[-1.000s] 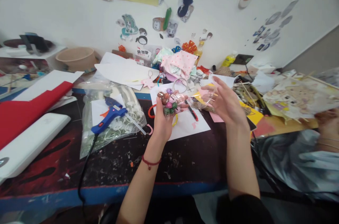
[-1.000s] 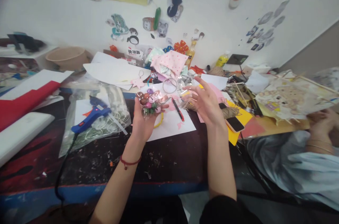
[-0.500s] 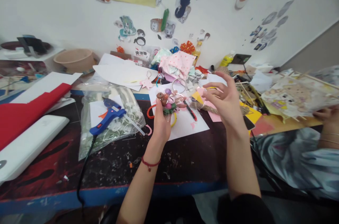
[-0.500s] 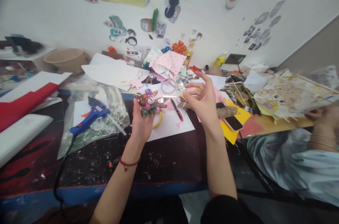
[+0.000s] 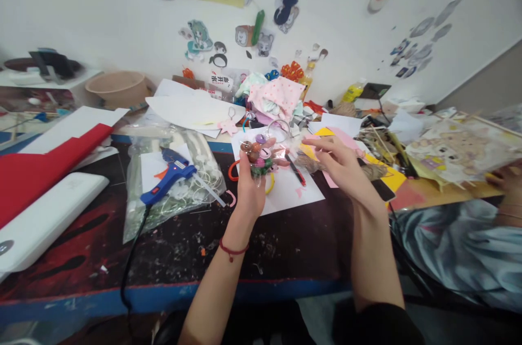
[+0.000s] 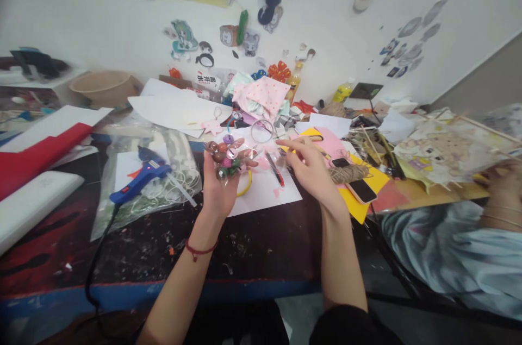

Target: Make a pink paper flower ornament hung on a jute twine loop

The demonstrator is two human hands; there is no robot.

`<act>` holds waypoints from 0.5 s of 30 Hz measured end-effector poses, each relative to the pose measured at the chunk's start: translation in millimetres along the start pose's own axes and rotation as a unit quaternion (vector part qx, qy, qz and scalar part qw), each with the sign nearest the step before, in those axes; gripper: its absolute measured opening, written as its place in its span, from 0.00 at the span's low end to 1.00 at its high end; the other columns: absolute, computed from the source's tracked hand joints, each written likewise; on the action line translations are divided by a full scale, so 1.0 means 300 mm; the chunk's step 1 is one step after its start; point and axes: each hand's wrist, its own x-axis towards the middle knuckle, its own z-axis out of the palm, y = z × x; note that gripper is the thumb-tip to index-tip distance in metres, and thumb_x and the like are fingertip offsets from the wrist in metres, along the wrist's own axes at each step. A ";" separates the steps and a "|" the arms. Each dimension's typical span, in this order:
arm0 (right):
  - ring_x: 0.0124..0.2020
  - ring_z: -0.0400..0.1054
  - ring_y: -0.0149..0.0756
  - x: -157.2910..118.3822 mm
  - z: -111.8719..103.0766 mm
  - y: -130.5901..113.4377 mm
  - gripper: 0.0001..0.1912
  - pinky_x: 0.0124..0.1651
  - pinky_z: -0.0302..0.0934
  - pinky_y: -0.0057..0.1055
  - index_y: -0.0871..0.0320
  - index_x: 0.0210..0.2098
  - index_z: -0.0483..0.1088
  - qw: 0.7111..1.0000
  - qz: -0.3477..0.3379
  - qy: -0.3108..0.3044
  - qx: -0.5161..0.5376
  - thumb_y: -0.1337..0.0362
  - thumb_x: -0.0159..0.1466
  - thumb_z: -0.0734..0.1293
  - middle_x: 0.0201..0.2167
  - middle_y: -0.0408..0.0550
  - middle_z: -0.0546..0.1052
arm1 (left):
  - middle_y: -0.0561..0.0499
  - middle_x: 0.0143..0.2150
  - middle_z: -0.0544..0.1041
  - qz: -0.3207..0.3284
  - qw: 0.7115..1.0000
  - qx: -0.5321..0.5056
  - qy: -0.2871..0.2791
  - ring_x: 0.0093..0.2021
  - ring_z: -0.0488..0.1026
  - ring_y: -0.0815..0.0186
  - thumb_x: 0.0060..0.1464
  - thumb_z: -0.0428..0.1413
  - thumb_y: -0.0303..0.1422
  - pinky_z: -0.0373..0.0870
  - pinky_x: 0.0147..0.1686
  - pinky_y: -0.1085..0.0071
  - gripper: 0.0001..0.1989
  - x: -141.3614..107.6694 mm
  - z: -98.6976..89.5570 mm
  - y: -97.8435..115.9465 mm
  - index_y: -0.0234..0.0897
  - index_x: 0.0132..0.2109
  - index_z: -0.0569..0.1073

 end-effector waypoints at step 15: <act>0.34 0.70 0.38 0.015 0.042 0.068 0.28 0.38 0.62 0.34 0.57 0.31 0.76 0.987 0.056 -0.138 0.060 0.40 0.67 0.61 0.31 0.46 0.77 | 0.48 0.55 0.80 0.083 0.995 0.038 -0.027 0.63 0.72 0.51 0.65 0.52 0.48 0.70 0.61 0.53 0.16 0.001 -0.006 -0.043 0.44 0.43 0.79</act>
